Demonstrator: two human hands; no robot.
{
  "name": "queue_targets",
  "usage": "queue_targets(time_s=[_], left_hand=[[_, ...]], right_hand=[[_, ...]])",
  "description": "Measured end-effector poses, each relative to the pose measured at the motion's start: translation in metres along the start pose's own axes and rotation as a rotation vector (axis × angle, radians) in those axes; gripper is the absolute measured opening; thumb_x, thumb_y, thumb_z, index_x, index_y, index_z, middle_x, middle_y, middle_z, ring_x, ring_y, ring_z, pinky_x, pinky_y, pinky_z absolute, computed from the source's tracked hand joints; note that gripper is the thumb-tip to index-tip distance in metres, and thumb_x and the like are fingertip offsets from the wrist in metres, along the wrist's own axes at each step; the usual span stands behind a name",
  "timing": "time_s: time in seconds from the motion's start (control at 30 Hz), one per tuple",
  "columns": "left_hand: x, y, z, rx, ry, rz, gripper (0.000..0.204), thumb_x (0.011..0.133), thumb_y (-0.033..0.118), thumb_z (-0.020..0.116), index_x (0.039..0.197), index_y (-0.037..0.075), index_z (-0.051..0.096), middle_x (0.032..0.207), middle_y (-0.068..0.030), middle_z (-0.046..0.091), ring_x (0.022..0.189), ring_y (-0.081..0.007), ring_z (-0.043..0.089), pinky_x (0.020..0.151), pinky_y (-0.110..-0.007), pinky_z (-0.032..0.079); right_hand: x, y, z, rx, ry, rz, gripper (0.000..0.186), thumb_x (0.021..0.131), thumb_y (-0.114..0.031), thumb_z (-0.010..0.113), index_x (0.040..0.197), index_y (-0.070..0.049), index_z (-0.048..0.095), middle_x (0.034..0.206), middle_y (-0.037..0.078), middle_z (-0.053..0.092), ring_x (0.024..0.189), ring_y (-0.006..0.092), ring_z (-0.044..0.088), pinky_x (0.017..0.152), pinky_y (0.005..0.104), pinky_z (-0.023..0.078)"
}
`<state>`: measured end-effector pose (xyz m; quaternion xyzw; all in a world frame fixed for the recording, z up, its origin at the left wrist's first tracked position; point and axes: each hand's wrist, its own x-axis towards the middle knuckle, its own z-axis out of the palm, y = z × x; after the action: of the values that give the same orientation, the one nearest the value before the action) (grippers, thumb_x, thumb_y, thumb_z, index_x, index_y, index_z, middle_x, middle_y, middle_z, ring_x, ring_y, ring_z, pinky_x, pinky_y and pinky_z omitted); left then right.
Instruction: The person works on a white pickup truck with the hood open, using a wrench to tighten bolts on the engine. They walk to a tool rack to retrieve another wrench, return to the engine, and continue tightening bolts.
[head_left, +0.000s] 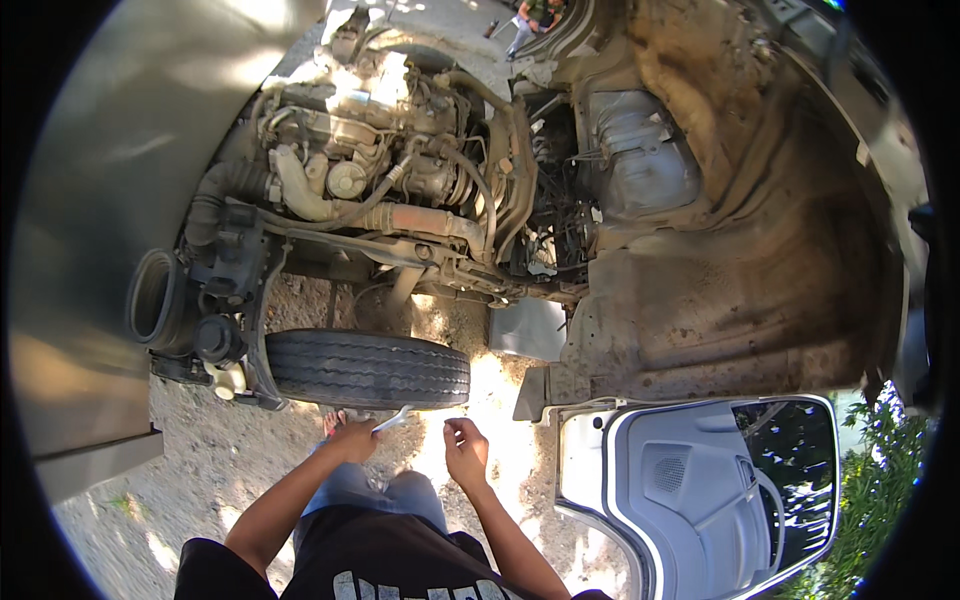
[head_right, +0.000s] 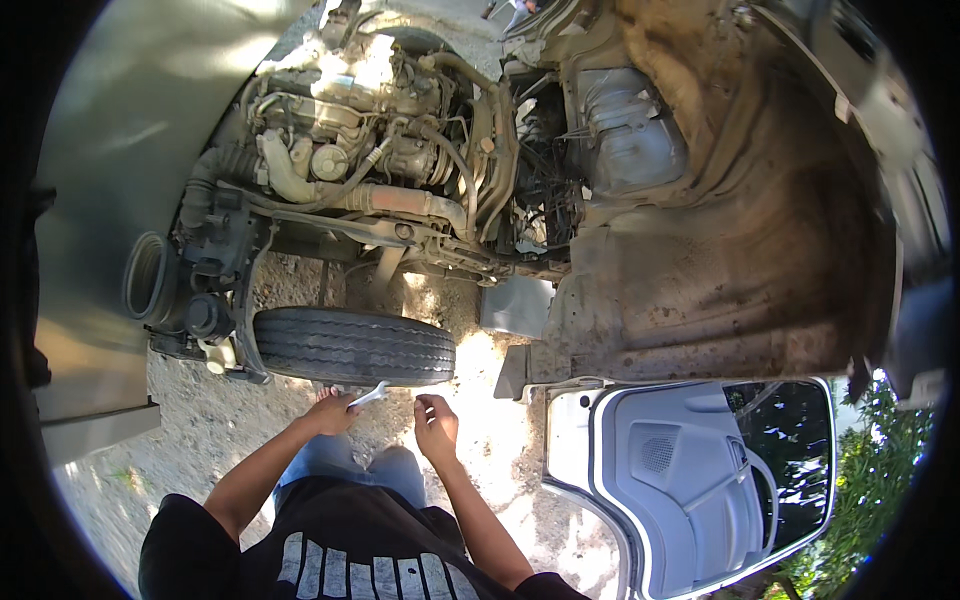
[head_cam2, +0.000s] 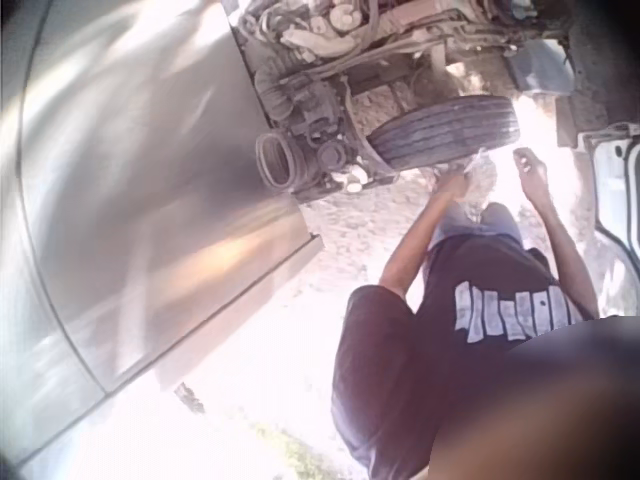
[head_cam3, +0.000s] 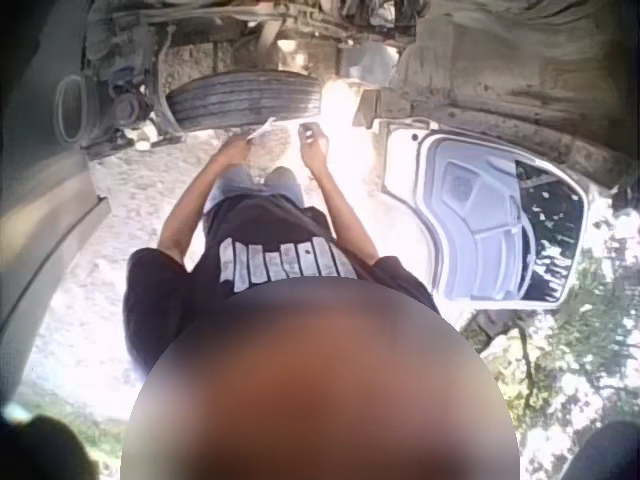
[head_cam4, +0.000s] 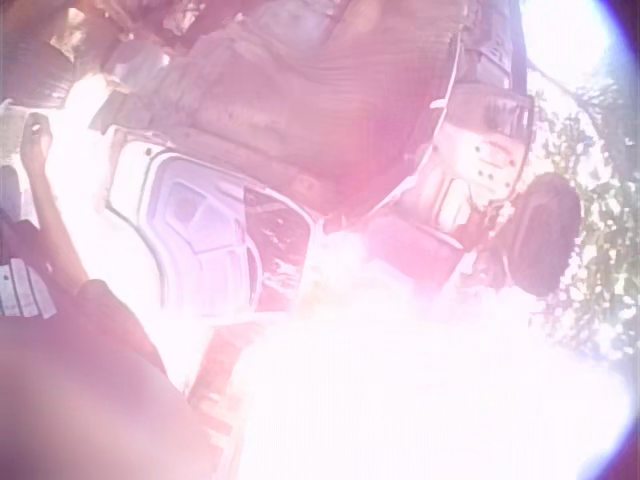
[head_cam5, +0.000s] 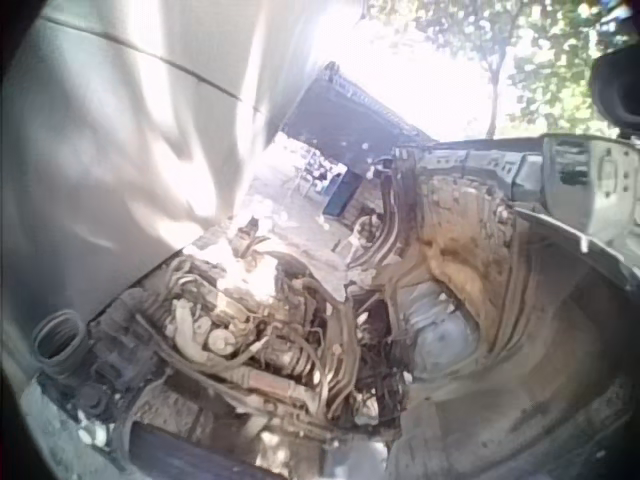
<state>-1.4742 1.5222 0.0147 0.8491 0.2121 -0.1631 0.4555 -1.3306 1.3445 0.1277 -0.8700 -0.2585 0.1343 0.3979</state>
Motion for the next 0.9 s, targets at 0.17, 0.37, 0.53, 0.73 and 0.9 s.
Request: queue_targets(time_s=[0.17,0.37,0.53,0.73,0.9], left_hand=[[-0.053,-0.121,0.082,0.169,-0.111,-0.406,0.046,0.089,0.024,0.051,0.13,0.003,0.057,0.116,-0.0265,0.065,0.112,-0.0402,0.062,0.1,-0.047,0.047],[-0.222,-0.285,0.217,0.154,-0.239,-0.773,0.027,0.087,0.022,0.057,0.103,0.007,0.072,0.092,-0.0145,0.071,0.093,-0.0315,0.068,0.076,-0.044,0.054],[-0.353,-0.281,0.26,-0.153,-0.252,-0.862,0.023,0.086,0.022,0.058,0.094,0.003,0.069,0.082,-0.0144,0.066,0.08,-0.0297,0.064,0.067,-0.044,0.05],[-0.396,-0.281,0.263,-0.204,-0.279,-0.823,0.023,0.086,0.021,0.059,0.083,-0.001,0.065,0.07,-0.0143,0.059,0.064,-0.0277,0.059,0.056,-0.044,0.046],[-0.331,-0.293,0.221,-0.026,-0.305,-0.665,0.028,0.085,0.021,0.061,0.073,-0.005,0.062,0.06,-0.0143,0.054,0.051,-0.0259,0.054,0.047,-0.045,0.042]], right_hand=[[-0.048,0.032,-0.013,-0.143,-0.197,-0.025,0.022,0.091,-0.023,0.063,0.101,-0.004,0.069,0.089,0.014,0.07,0.071,0.0265,0.066,0.067,0.0373,0.052],[-0.217,0.253,-0.027,-0.305,-0.161,0.211,0.023,0.087,-0.023,0.057,0.085,-0.005,0.069,0.091,0.02,0.068,0.088,0.0375,0.065,0.078,0.0485,0.052],[-0.518,0.412,-0.079,0.709,0.477,1.433,0.009,0.092,-0.014,0.051,0.086,-0.013,0.058,0.07,0.008,0.056,0.05,0.0249,0.054,0.046,0.0437,0.048],[-0.756,0.407,-0.116,0.122,0.127,1.776,0.016,0.092,-0.012,0.051,0.091,-0.001,0.063,0.071,0.018,0.063,0.061,0.0276,0.065,0.051,0.0442,0.049],[-0.664,0.371,-0.117,-0.034,0.05,1.377,0.017,0.092,-0.003,0.048,0.08,0.004,0.058,0.061,0.016,0.059,0.045,0.0266,0.059,0.035,0.0412,0.043]])
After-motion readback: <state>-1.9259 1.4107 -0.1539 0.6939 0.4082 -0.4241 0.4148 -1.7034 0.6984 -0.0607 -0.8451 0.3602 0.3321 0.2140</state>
